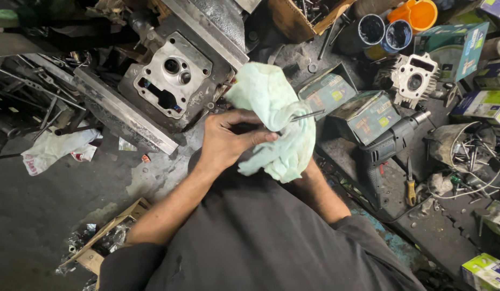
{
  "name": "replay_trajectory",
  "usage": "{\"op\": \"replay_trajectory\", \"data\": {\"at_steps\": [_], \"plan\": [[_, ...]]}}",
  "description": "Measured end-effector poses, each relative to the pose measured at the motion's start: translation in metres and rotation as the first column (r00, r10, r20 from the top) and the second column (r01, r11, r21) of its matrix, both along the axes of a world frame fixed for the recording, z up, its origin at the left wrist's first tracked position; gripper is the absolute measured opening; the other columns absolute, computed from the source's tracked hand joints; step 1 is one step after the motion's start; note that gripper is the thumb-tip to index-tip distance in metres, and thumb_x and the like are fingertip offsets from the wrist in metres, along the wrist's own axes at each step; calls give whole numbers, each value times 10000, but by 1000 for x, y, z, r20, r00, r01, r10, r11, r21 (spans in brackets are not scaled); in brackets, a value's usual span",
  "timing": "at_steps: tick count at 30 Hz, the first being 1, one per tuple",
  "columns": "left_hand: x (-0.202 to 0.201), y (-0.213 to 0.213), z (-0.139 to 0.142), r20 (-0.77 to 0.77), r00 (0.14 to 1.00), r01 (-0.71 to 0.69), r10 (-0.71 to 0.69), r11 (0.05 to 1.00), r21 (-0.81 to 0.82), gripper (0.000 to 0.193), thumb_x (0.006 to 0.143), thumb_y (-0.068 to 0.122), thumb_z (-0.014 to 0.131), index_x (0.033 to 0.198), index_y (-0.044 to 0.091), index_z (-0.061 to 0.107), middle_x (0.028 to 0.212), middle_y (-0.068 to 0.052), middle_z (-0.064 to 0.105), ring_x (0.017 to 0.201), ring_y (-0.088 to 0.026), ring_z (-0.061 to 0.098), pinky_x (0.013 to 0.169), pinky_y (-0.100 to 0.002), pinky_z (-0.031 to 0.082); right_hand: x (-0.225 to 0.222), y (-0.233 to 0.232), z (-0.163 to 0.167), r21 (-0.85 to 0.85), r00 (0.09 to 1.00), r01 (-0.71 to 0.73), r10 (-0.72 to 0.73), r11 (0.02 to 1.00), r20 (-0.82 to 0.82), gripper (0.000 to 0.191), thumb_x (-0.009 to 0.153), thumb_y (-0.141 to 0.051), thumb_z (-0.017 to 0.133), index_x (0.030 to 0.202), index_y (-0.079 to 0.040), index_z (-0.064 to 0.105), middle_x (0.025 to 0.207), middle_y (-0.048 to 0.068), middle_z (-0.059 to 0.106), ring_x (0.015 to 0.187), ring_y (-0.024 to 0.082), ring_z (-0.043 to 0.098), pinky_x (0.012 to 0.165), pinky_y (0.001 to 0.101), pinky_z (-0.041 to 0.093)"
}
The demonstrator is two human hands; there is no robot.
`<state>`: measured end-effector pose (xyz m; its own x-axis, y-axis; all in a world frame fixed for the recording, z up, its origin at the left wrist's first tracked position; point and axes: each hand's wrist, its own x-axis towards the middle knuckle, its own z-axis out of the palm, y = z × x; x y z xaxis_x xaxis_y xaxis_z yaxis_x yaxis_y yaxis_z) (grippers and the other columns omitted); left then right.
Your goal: The person cleans a small engine cylinder head clamped in a bench vise. They wipe the head with a dark rag, then use a green cloth to wipe the head surface and a metal valve part, handle small fasteners from a box, and pour liquid from a plastic bottle onto the part while continuing to wipe.
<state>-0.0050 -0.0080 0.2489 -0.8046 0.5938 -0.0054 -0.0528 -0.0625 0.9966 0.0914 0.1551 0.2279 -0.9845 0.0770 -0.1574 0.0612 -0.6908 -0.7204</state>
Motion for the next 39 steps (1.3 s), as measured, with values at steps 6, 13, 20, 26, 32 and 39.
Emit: {"op": "replay_trajectory", "data": {"at_steps": [6,13,20,26,32,39], "plan": [[1,-1,5,-309,946,-114,96,993,-42,269,753,120,950,946,35,783,921,-68,792,824,-140,777,789,-257,596,-1,11,7,-1,997,80,-80,997,0,415,1098,-236,518,1394,55,525,1329,214,630,1163,315,641,990,413,541],[-28,-27,41,-452,887,-159,97,982,-103,309,792,128,931,1050,33,792,994,-87,786,876,-150,773,791,-261,600,-19,59,50,-81,918,324,-334,943,-213,399,1113,-196,512,1417,62,506,1341,219,619,1166,312,636,983,405,539],[1,16,14,13,998,65,-65,998,3,255,799,173,916,990,42,808,939,-73,811,844,-156,770,791,-271,604,19,19,-11,-93,999,-10,14,996,42,385,1127,-155,507,1440,68,487,1354,224,608,1168,309,630,975,396,537],[-4,13,13,-365,930,-31,30,1000,2,283,795,144,924,1013,27,785,980,-75,790,873,-167,783,810,-289,613,4,50,1,-55,971,222,-226,973,-74,376,1139,-120,502,1460,74,471,1364,229,598,1170,306,626,969,389,535],[-27,3,38,-577,815,-5,47,997,74,334,829,114,925,1118,58,767,1124,-59,763,1066,-205,746,949,-334,617,13,82,35,-156,941,224,-255,962,-223,370,1152,-86,498,1480,80,455,1374,233,589,1172,303,621,962,382,533],[-26,37,33,-383,908,228,-170,967,111,529,760,173,891,1230,47,681,1423,-100,580,1391,-280,531,1146,-464,488,17,43,-30,5,997,26,-26,1000,77,469,1099,-114,534,1525,25,396,1448,187,535,1272,271,572,1068,375,487]]}}
